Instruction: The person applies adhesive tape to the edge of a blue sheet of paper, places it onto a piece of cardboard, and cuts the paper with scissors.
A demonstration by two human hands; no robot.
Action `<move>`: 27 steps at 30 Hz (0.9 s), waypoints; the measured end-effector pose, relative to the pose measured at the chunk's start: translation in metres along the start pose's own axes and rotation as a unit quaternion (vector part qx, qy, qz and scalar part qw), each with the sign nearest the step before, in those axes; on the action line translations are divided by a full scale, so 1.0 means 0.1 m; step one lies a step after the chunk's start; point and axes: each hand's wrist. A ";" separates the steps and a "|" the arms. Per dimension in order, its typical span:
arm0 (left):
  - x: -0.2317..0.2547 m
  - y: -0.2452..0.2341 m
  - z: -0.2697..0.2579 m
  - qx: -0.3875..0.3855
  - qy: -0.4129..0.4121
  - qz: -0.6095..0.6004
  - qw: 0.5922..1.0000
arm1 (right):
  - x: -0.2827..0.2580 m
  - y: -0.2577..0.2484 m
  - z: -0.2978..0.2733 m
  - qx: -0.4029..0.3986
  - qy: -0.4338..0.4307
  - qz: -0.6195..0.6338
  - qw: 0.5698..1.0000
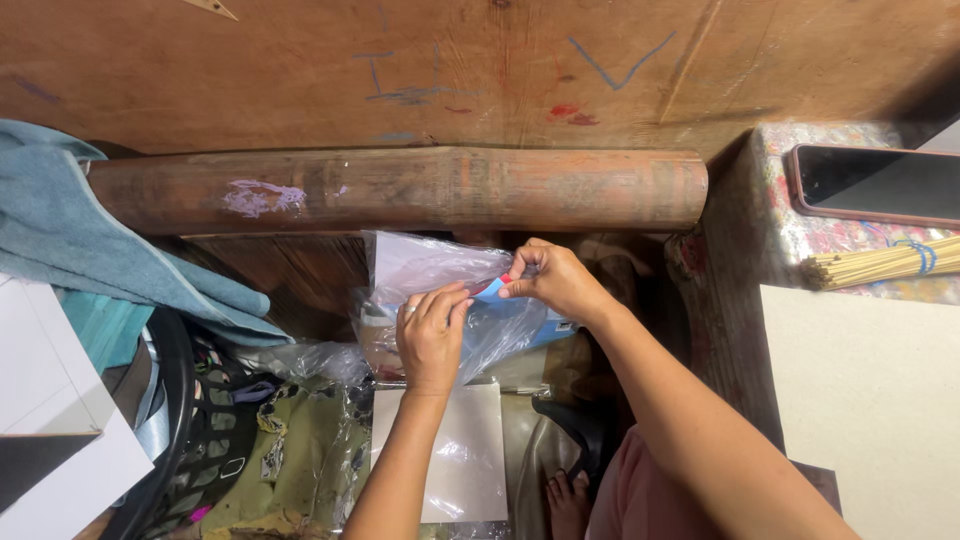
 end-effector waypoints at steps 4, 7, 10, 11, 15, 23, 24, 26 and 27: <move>0.08 -0.02 0.03 0.006 -0.001 -0.008 1.000 | 0.03 -0.03 0.01 -0.019 0.003 0.011 1.000; 0.10 -0.03 0.06 0.003 0.002 0.000 1.000 | 0.05 0.01 0.05 -0.040 0.027 0.110 0.993; 0.11 -0.03 0.10 0.009 -0.015 0.017 1.000 | 0.02 0.05 0.08 -0.011 -0.020 0.131 0.991; 0.11 -0.04 0.13 0.013 -0.024 0.018 0.999 | -0.01 0.06 0.08 -0.005 -0.006 0.144 0.990; 0.15 -0.11 0.20 0.040 -0.051 0.021 0.998 | -0.20 0.03 0.05 0.077 -0.047 0.118 0.989; 0.39 -0.21 0.16 0.139 -0.067 0.083 0.985 | -1.08 -0.12 0.02 0.230 -0.192 -0.036 0.954; 0.42 -0.23 0.18 0.163 -0.067 0.066 0.982 | -1.19 -0.19 0.04 0.253 -0.214 0.113 0.937; 0.52 -0.29 0.25 0.186 -0.082 0.039 0.978 | -1.41 -0.44 0.14 0.277 -0.212 0.195 0.917; 0.58 -0.34 0.26 0.200 -0.102 0.015 0.974 | -1.52 -0.55 0.14 0.296 -0.200 0.279 0.891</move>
Point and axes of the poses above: each hand's wrist, its own z-axis towards the middle knuckle, its own y-axis out of the palm, x = y × z, and after that the axes turned 12 degrees about -z, right-handed
